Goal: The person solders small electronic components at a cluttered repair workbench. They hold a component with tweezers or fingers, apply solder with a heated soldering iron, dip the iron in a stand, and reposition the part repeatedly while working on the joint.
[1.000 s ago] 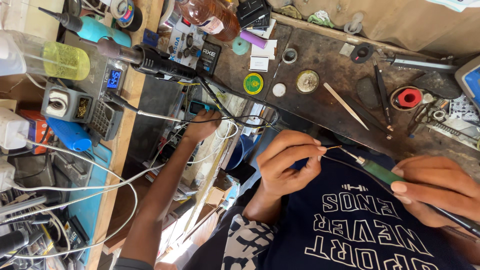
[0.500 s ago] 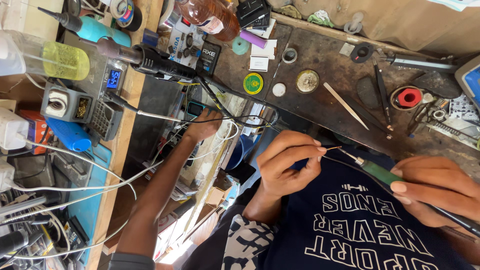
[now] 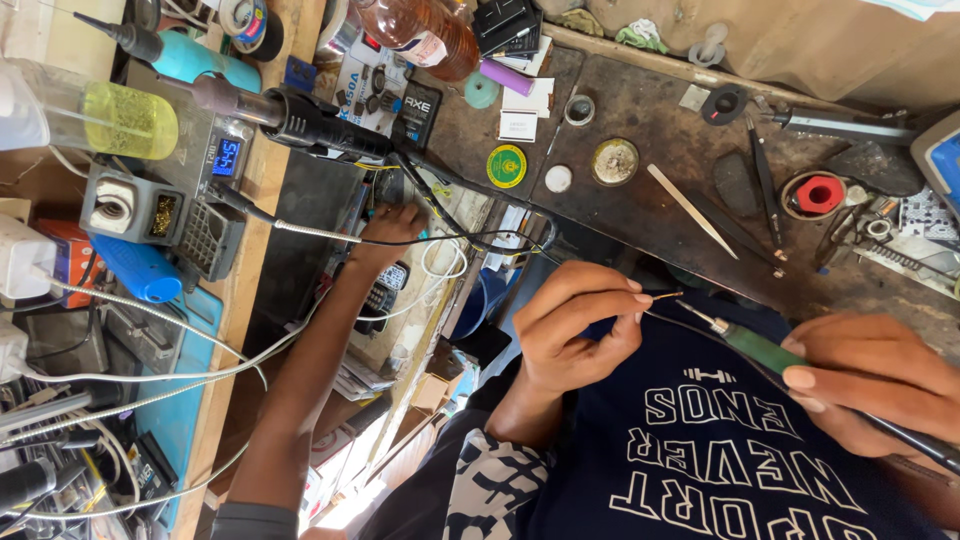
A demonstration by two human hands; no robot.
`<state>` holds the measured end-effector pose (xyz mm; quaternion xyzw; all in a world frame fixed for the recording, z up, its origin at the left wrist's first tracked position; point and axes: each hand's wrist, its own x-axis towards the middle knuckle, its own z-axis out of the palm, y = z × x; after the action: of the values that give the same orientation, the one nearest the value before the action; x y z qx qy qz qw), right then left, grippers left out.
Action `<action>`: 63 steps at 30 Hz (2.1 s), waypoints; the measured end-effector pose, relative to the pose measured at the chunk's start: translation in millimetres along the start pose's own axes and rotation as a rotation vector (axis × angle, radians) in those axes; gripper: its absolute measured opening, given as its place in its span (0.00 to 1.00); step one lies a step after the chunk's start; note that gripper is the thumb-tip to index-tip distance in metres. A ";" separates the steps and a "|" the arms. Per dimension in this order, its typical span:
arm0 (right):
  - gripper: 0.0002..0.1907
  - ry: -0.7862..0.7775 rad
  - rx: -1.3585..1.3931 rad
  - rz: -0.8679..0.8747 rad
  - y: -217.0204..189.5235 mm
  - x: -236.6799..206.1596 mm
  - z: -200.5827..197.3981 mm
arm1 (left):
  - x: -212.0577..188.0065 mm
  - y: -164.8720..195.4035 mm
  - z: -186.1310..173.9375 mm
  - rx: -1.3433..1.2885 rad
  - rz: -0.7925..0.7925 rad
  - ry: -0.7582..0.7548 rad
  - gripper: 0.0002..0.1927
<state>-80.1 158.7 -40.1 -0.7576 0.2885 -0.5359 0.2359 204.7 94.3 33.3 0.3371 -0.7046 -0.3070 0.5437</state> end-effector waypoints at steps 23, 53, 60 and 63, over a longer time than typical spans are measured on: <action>0.12 0.030 -0.028 0.042 -5.3 5.5 2.6 | -0.9 0.5 0.6 -0.006 0.013 0.006 0.10; 0.12 -0.008 -0.046 0.069 -12.4 12.1 -0.2 | -0.2 1.5 -0.1 -0.004 -0.002 -0.004 0.10; 0.12 0.006 -0.037 0.063 -8.4 5.6 0.1 | -0.7 0.8 0.1 -0.022 -0.003 -0.002 0.10; 0.12 0.025 -0.034 0.038 -5.3 4.0 2.0 | -1.6 1.1 -0.3 -0.014 0.001 -0.006 0.10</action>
<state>-76.2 159.9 -34.5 -0.7491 0.3150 -0.5358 0.2294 205.1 96.2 33.4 0.3320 -0.7042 -0.3126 0.5442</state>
